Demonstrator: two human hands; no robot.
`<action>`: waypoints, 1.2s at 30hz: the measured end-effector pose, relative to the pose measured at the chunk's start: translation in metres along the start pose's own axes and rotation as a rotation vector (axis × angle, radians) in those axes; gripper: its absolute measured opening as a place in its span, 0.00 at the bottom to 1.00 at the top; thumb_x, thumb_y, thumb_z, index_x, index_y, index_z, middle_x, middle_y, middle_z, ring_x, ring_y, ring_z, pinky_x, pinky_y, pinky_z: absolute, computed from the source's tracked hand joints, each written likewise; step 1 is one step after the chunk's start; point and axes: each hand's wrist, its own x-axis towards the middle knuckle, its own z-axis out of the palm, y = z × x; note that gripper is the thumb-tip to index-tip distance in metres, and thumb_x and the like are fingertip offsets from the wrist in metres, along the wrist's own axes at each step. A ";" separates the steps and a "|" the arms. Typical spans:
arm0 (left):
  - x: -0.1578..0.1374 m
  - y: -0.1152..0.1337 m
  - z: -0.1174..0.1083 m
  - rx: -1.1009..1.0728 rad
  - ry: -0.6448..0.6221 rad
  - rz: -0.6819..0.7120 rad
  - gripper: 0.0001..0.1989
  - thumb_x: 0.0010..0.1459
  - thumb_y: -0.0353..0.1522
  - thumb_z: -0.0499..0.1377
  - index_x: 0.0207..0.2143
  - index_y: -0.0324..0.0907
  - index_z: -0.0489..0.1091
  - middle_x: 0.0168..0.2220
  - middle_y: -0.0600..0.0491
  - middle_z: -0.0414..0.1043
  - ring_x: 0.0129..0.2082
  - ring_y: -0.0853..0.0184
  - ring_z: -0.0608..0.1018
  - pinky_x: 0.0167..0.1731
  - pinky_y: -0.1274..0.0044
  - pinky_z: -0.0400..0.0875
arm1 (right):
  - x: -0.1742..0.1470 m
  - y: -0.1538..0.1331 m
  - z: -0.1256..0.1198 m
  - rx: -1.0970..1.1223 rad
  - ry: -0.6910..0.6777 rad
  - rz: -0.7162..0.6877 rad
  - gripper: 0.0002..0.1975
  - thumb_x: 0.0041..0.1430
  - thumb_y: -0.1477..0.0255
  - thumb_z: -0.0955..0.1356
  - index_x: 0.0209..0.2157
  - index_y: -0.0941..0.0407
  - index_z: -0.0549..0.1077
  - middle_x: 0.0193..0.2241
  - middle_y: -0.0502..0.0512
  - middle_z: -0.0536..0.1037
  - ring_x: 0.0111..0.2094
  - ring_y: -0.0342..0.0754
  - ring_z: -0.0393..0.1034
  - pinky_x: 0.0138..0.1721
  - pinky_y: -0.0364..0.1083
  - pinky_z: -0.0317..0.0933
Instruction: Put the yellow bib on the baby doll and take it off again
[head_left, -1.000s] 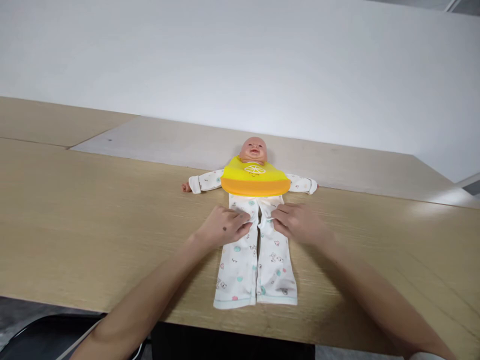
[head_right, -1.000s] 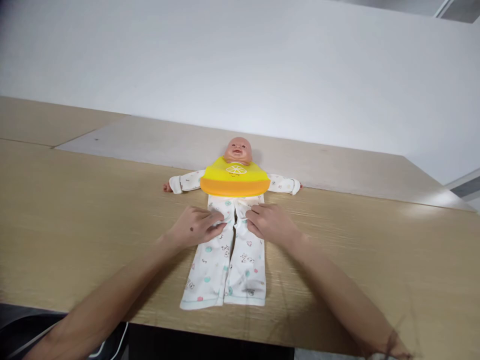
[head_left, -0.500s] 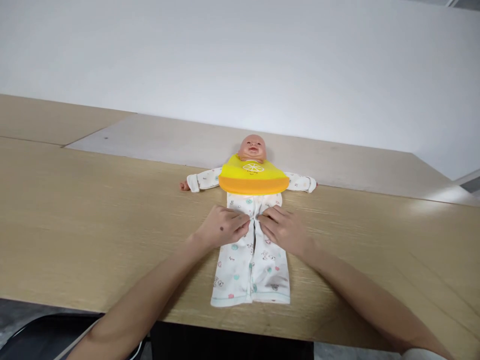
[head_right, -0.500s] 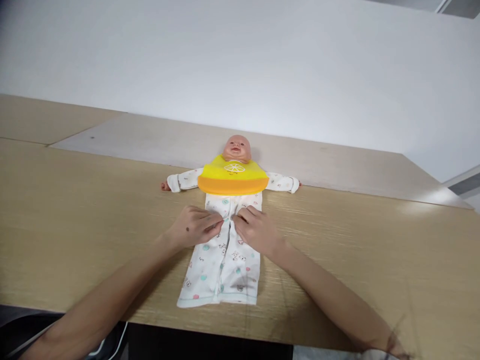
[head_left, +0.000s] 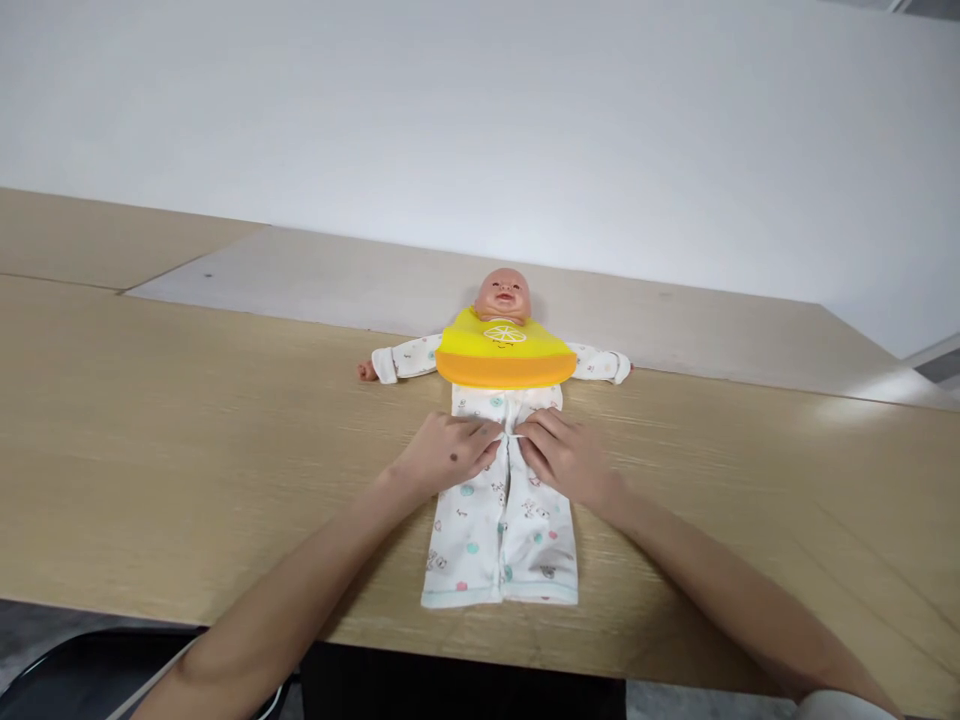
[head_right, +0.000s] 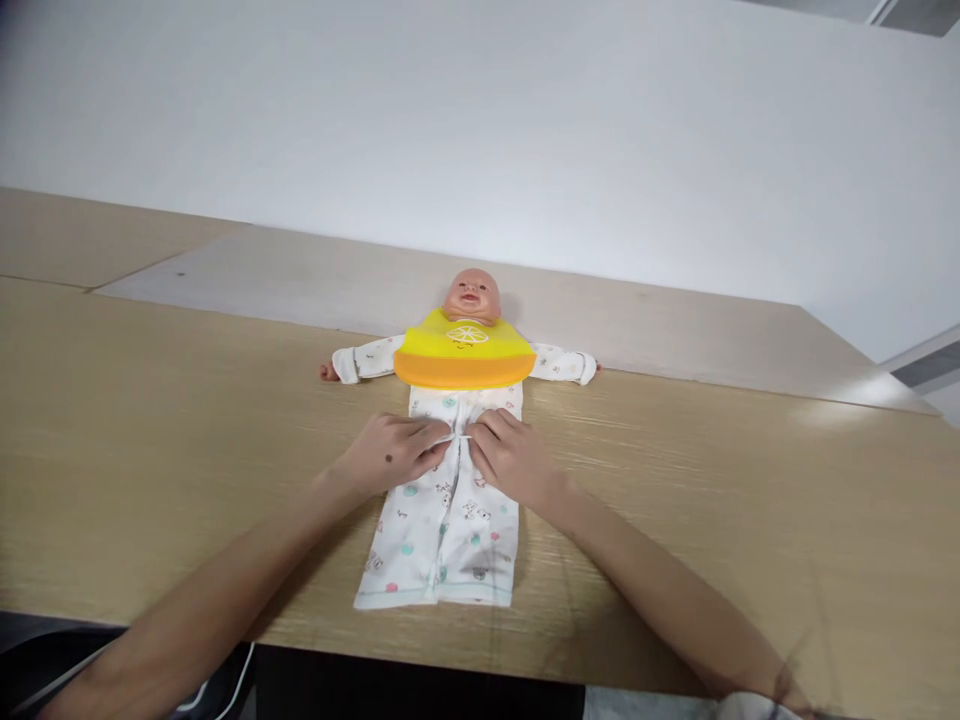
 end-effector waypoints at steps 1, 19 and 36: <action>0.000 0.000 0.001 0.000 -0.002 0.000 0.07 0.63 0.29 0.54 0.31 0.40 0.68 0.22 0.59 0.73 0.20 0.73 0.72 0.20 0.78 0.57 | 0.000 0.000 0.000 0.030 0.004 0.012 0.06 0.64 0.77 0.63 0.38 0.61 0.72 0.33 0.56 0.72 0.37 0.45 0.66 0.38 0.44 0.63; -0.004 0.004 0.003 0.025 -0.050 0.044 0.09 0.63 0.23 0.51 0.29 0.40 0.64 0.19 0.60 0.68 0.16 0.73 0.70 0.17 0.77 0.57 | 0.004 -0.011 0.003 0.177 -0.022 0.122 0.10 0.66 0.75 0.61 0.40 0.60 0.74 0.34 0.58 0.72 0.38 0.45 0.66 0.40 0.47 0.65; 0.000 0.007 -0.001 -0.012 0.000 0.114 0.08 0.63 0.23 0.51 0.38 0.37 0.70 0.22 0.57 0.73 0.20 0.71 0.74 0.20 0.78 0.65 | 0.010 -0.008 -0.001 0.301 0.035 0.146 0.11 0.67 0.75 0.61 0.44 0.59 0.74 0.36 0.57 0.73 0.39 0.44 0.68 0.42 0.45 0.67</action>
